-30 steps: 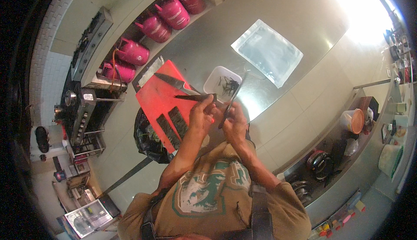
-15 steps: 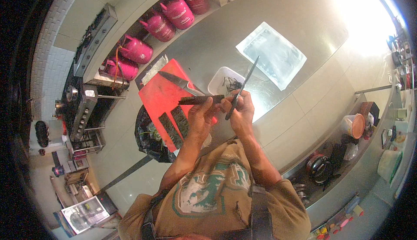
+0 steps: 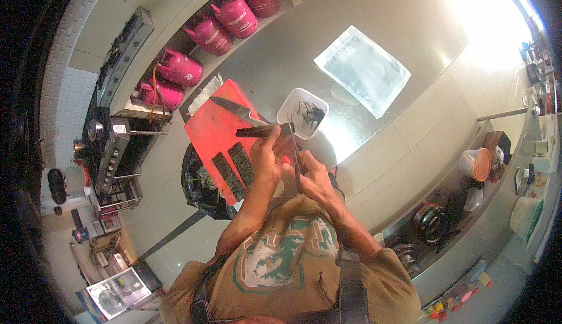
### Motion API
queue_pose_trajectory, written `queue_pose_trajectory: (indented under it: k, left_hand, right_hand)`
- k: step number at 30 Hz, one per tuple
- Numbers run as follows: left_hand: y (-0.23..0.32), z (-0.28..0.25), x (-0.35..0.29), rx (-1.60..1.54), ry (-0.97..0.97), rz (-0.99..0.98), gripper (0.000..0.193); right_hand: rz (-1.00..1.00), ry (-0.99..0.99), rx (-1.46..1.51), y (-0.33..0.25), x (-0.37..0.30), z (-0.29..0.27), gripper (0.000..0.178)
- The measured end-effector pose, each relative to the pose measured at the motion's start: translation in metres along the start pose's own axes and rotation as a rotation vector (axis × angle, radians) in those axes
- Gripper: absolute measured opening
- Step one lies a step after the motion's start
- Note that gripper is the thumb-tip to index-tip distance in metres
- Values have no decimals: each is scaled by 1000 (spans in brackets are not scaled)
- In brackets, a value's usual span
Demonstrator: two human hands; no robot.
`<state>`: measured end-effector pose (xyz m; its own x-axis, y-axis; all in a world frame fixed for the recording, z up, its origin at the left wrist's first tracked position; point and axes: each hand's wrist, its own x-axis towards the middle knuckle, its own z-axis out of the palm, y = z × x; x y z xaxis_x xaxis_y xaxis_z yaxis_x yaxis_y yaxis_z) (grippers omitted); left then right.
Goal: The person opens a sealed package of dried seaweed, removes a sheet, and uses scissors to cut it into strips on a red cutting board. The cut pieces are placed into a small white container.
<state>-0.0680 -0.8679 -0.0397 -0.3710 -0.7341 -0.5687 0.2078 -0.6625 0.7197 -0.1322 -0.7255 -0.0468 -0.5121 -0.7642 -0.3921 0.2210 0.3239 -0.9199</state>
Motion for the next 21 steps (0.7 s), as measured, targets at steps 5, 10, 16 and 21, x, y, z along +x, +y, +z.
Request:
queue_pose_trajectory:
  k: [5,10,16,21]
  left_hand:
    - [-5,3,2,48,5,-25,29]
    - [-10,7,2,30,-23,-5,31]
    - [-12,5,7,57,8,4,30]
    - [-13,6,4,49,62,-18,30]
  right_hand:
    - [-44,73,41,8,6,3,61]
    - [-48,95,51,31,11,3,56]
    - [46,81,24,29,12,1,48]
    - [78,85,35,40,10,2,46]
